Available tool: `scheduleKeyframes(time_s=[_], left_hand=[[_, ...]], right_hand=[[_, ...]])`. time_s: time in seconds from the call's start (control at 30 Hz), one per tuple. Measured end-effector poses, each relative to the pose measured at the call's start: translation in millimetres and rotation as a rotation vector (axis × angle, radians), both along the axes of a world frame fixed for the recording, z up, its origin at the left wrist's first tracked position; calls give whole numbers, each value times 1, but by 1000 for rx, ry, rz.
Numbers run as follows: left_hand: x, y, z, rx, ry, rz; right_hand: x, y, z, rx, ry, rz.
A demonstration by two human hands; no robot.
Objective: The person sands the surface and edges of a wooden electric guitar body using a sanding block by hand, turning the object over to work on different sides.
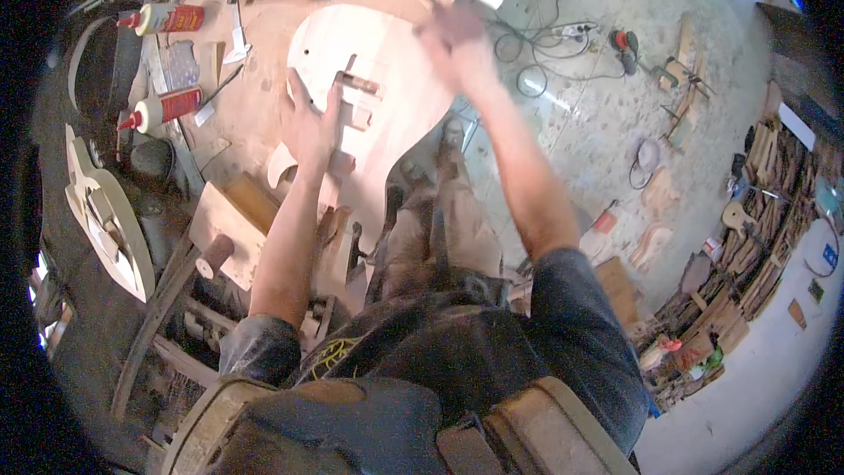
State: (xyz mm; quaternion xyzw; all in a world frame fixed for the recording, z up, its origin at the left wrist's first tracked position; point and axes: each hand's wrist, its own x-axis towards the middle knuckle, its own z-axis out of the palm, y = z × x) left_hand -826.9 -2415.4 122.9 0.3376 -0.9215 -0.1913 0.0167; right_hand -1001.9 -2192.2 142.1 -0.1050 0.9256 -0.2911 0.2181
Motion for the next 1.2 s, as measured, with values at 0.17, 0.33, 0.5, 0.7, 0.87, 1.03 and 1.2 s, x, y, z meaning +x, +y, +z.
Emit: scheduleKeyframes(time_s=[0.17, 0.33, 0.5, 0.7, 0.87, 1.03, 1.2], left_hand=[[2, 1, -3, -57, 41, -20], [4, 1, -5, -42, 20, -24], [-1, 1, -2, -57, -25, -7], [-4, 2, -2, -38, -26, -29], [3, 2, 3, -90, -34, -44], [-3, 3, -1, -64, -29, -45], [2, -2, 2, 6, -62, 21]], right_hand=[[48, 17, -9, -329, 470, 321], [-9, -1, -7, -205, 187, 92], [54, 23, -40, -476, 413, 269], [-21, 14, -22, -258, 381, 387], [53, 46, -31, -616, 154, 283], [-36, 14, -15, -316, 445, 550], [40, 65, -23, -431, 458, 621]])
